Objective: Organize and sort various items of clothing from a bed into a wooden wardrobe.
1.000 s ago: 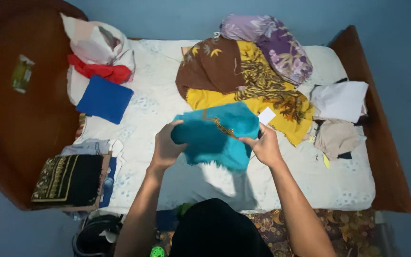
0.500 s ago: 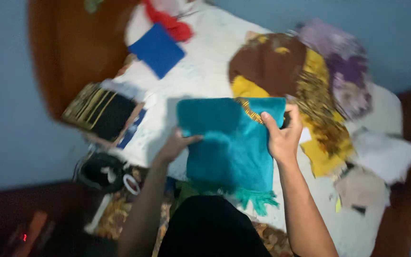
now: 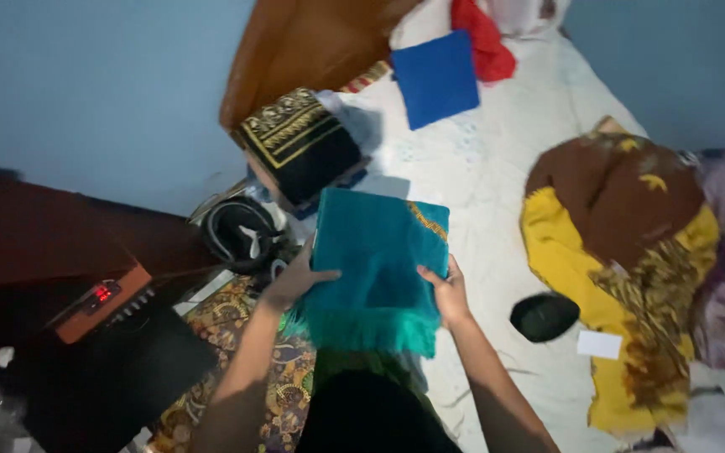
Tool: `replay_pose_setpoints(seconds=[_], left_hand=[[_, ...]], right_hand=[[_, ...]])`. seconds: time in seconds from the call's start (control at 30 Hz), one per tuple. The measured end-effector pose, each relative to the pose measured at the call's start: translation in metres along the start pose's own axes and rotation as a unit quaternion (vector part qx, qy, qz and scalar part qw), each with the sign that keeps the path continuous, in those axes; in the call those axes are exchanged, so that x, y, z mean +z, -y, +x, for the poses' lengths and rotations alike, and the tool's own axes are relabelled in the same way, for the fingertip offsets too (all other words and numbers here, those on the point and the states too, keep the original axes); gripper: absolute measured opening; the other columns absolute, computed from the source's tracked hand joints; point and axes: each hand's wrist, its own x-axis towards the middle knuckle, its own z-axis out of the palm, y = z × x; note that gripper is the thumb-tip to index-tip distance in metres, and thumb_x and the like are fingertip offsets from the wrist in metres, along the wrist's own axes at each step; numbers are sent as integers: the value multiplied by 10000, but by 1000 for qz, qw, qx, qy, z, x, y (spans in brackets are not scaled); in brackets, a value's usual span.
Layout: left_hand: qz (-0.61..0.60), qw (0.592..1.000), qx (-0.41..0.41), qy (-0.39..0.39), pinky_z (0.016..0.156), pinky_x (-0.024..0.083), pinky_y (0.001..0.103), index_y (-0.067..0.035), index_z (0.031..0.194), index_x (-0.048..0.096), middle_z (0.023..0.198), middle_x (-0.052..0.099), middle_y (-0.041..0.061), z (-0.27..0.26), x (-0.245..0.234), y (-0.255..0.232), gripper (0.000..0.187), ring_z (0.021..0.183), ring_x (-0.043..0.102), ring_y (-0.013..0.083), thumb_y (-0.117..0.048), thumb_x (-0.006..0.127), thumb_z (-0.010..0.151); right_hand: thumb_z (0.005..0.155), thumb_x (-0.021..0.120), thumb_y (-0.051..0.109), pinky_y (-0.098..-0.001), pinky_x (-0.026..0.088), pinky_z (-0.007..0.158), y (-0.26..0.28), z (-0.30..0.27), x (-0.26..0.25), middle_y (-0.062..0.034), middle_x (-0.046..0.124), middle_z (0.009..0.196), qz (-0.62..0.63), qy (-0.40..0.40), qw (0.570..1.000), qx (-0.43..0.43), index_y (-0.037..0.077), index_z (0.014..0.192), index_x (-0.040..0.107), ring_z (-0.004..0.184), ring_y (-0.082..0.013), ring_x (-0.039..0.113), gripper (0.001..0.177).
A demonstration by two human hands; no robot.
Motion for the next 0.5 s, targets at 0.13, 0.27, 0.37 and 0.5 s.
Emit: replay_pose_setpoints(seconds=[0.13, 0.27, 0.37, 0.5], left_hand=[[171, 977, 124, -9, 1145, 368, 488, -98, 1580, 220, 1611, 287, 172, 54, -67, 17, 1003, 1456, 347, 362, -157, 845, 798], [301, 911, 267, -88, 1198, 374, 478, -34, 1535, 397, 1553, 468, 218, 114, -126, -13, 822, 1462, 432, 392, -53, 780, 808], [340, 900, 245, -122, 1207, 377, 488, -119, 1603, 424, 1531, 513, 228, 118, -146, -86, 813, 1427, 469, 416, -29, 713, 848], [421, 837, 291, -195, 1202, 366, 528, -126, 1566, 414, 1517, 497, 219, 178, -169, -89, 807, 1425, 455, 429, -93, 775, 845]], right_hand=[[848, 751, 101, -416, 555, 911, -32, 43, 49, -119, 719, 1176, 17, -51, 997, -50, 41, 1312, 579, 1031, -238, 673, 498], [888, 705, 54, -418, 457, 1066, -52, 86, 106, -106, 658, 1336, 32, -42, 993, -104, 59, 1412, 549, 1212, -259, 605, 547], [877, 684, 77, -497, 459, 1080, -28, 117, 164, -98, 553, 1443, 236, 24, 970, -48, 143, 1475, 412, 1304, -314, 543, 660], [902, 642, 156, -540, 437, 1062, -24, 184, 193, -76, 500, 1482, 199, 24, 978, 52, 181, 1512, 353, 1340, -323, 506, 676]])
